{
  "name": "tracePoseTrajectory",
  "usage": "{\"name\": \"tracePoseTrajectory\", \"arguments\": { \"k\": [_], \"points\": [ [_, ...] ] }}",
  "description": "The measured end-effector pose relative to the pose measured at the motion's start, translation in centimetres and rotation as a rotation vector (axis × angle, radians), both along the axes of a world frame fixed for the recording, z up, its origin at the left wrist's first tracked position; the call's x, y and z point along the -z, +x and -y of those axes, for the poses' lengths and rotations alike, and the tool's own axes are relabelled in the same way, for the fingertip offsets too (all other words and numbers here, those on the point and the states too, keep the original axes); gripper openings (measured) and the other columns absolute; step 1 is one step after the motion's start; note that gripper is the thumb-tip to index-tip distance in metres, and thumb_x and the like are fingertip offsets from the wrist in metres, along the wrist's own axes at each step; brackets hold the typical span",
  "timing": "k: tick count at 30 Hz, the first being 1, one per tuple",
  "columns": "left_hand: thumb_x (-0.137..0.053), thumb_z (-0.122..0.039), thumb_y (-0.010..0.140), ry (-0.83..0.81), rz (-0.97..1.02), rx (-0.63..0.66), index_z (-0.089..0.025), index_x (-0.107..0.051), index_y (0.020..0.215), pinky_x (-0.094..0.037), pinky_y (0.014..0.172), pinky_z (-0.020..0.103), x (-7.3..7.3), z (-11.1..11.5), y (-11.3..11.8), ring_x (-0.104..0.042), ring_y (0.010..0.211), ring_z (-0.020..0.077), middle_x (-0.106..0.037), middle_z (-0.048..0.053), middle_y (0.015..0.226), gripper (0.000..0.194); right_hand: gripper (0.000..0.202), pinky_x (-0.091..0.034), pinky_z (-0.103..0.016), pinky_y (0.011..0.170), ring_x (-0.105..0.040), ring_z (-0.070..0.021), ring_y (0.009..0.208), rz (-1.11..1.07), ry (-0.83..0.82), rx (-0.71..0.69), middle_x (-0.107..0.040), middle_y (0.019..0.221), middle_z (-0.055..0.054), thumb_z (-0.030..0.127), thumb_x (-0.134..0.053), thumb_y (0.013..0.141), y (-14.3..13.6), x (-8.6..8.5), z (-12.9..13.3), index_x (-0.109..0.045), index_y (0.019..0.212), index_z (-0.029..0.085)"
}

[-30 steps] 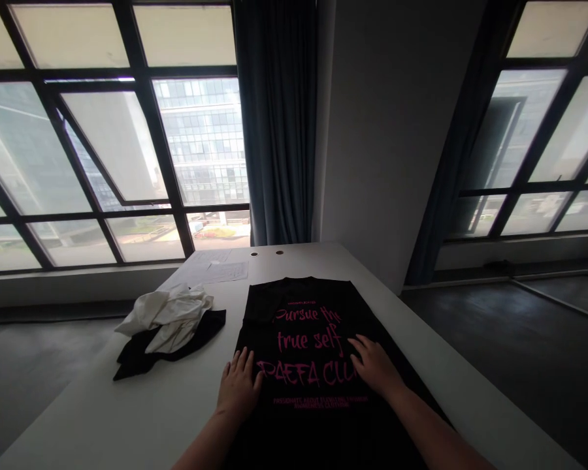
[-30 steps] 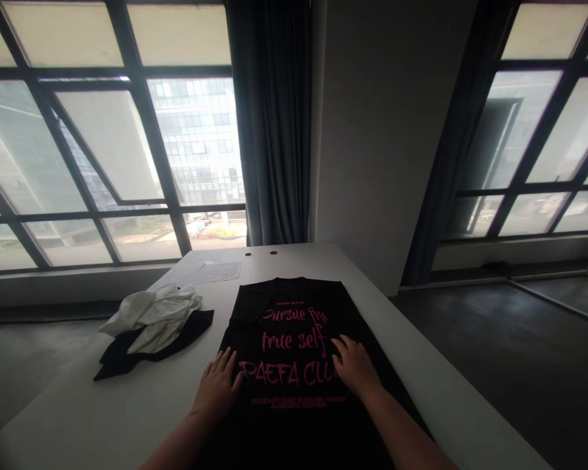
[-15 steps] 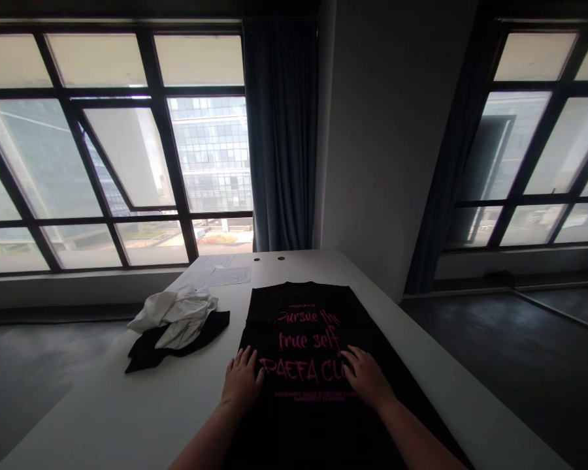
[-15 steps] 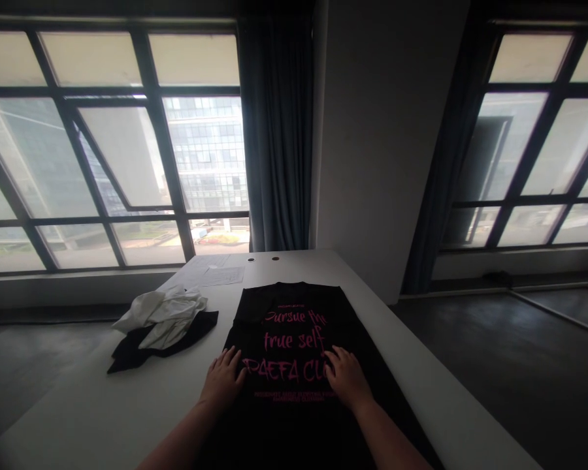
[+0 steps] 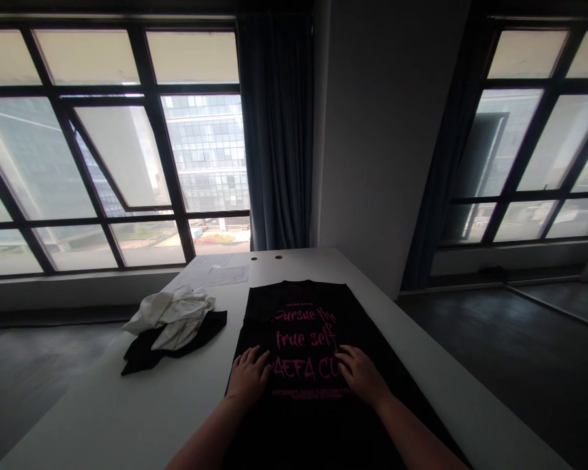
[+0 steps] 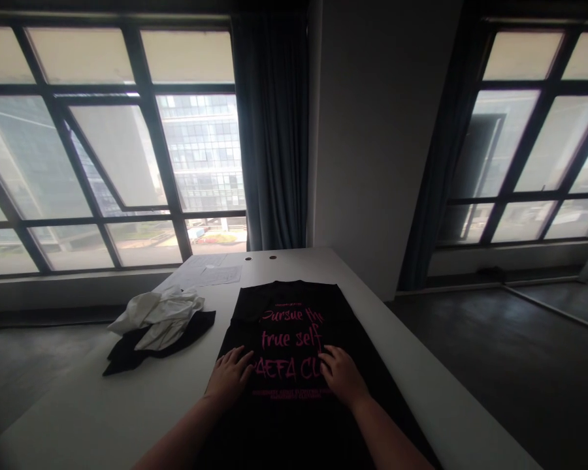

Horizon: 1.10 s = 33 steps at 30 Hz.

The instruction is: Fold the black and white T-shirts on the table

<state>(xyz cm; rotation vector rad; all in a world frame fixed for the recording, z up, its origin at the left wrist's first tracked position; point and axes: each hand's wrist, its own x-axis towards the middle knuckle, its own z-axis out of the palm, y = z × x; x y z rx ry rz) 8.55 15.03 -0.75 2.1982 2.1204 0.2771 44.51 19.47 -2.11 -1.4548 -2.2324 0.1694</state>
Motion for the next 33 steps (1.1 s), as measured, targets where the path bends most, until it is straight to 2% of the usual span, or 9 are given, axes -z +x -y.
{"name": "tracePoseTrajectory", "arguments": {
  "k": [7, 11, 17, 19, 21, 23, 25, 29, 33],
  "points": [
    [-0.042, -0.043, 0.104, 0.06, 0.015, -0.062, -0.036, -0.062, 0.147, -0.04, 0.115, 0.047, -0.2, -0.3, -1.4, -0.047, 0.146, 0.0288, -0.054, 0.005, 0.158, 0.048, 0.037, -0.046, -0.049, 0.111, -0.059, -0.0292, 0.124, -0.184, 0.006, -0.18, -0.072, 0.126, -0.012, 0.036, -0.052, 0.099, 0.7, -0.2, 0.6, -0.079, 0.079, 0.022],
    [-0.044, -0.043, 0.104, 0.083, 0.0, -0.101, -0.034, -0.062, 0.146, -0.042, 0.113, 0.047, 0.0, -0.5, -1.7, -0.05, 0.143, 0.0297, -0.056, 0.005, 0.156, 0.047, 0.038, -0.049, -0.047, 0.106, -0.062, -0.028, 0.118, -0.25, -0.027, -0.252, -0.073, 0.121, -0.011, 0.037, -0.056, 0.098, 1.1, -0.3, 0.6, -0.074, 0.068, 0.022],
    [-0.043, -0.043, 0.105, 0.108, -0.018, -0.13, -0.028, -0.065, 0.144, -0.044, 0.11, 0.047, 0.5, -0.5, -2.2, -0.053, 0.139, 0.0305, -0.058, 0.008, 0.153, 0.047, 0.039, -0.05, -0.044, 0.103, -0.063, -0.0257, 0.113, -0.244, -0.042, -0.305, -0.072, 0.118, -0.01, 0.038, -0.055, 0.1, 1.4, -0.9, 1.0, -0.071, 0.068, 0.022],
    [-0.043, -0.043, 0.105, 0.122, -0.023, -0.125, -0.027, -0.065, 0.143, -0.045, 0.109, 0.047, 0.8, -0.2, -2.6, -0.053, 0.139, 0.0305, -0.059, 0.009, 0.152, 0.046, 0.037, -0.05, -0.044, 0.105, -0.062, -0.026, 0.116, -0.229, -0.007, -0.25, -0.071, 0.121, -0.01, 0.038, -0.053, 0.101, 1.4, -0.8, 0.7, -0.075, 0.076, 0.022],
    [-0.044, -0.041, 0.106, 0.14, -0.032, -0.117, -0.027, -0.066, 0.142, -0.046, 0.108, 0.047, 1.2, 0.2, -3.1, -0.054, 0.138, 0.0302, -0.06, 0.009, 0.151, 0.045, 0.031, -0.047, -0.046, 0.109, -0.06, -0.0273, 0.122, -0.204, 0.053, -0.149, -0.069, 0.126, -0.011, 0.037, -0.052, 0.1, 1.4, -0.3, 0.2, -0.08, 0.096, 0.023],
    [-0.044, -0.039, 0.106, 0.158, -0.04, -0.115, -0.027, -0.066, 0.141, -0.046, 0.107, 0.046, 1.4, 0.7, -3.6, -0.055, 0.137, 0.0297, -0.06, 0.009, 0.15, 0.044, 0.034, -0.044, -0.049, 0.113, -0.056, -0.0301, 0.129, -0.148, 0.1, -0.028, -0.065, 0.134, -0.013, 0.036, -0.053, 0.098, 1.3, 0.4, -0.5, -0.079, 0.116, 0.023],
    [-0.045, -0.038, 0.106, 0.164, -0.042, -0.121, -0.027, -0.067, 0.141, -0.047, 0.107, 0.045, 1.4, 1.1, -3.9, -0.056, 0.136, 0.0292, -0.061, 0.009, 0.149, 0.043, 0.039, -0.042, -0.052, 0.115, -0.051, -0.0335, 0.136, -0.068, 0.117, 0.07, -0.063, 0.138, -0.014, 0.037, -0.054, 0.096, 1.1, 1.1, -1.2, -0.078, 0.124, 0.023],
    [-0.046, -0.036, 0.105, 0.146, -0.039, -0.116, -0.026, -0.067, 0.14, -0.047, 0.107, 0.045, 1.1, 1.5, -4.2, -0.056, 0.136, 0.0291, -0.061, 0.009, 0.15, 0.042, 0.034, -0.04, -0.054, 0.115, -0.05, -0.0359, 0.138, 0.06, 0.174, 0.172, -0.067, 0.134, -0.014, 0.036, -0.054, 0.097, 1.3, 1.8, -1.7, -0.083, 0.11, 0.023],
    [-0.046, -0.035, 0.105, 0.151, -0.031, -0.115, -0.026, -0.068, 0.14, -0.047, 0.107, 0.045, 1.0, 1.6, -4.2, -0.056, 0.136, 0.029, -0.061, 0.009, 0.15, 0.042, 0.035, -0.045, -0.05, 0.109, -0.056, -0.0361, 0.127, 0.106, 0.26, 0.301, -0.073, 0.12, -0.015, 0.032, -0.053, 0.098, 2.6, 1.8, -1.8, -0.085, 0.09, 0.021]
  ]
}}
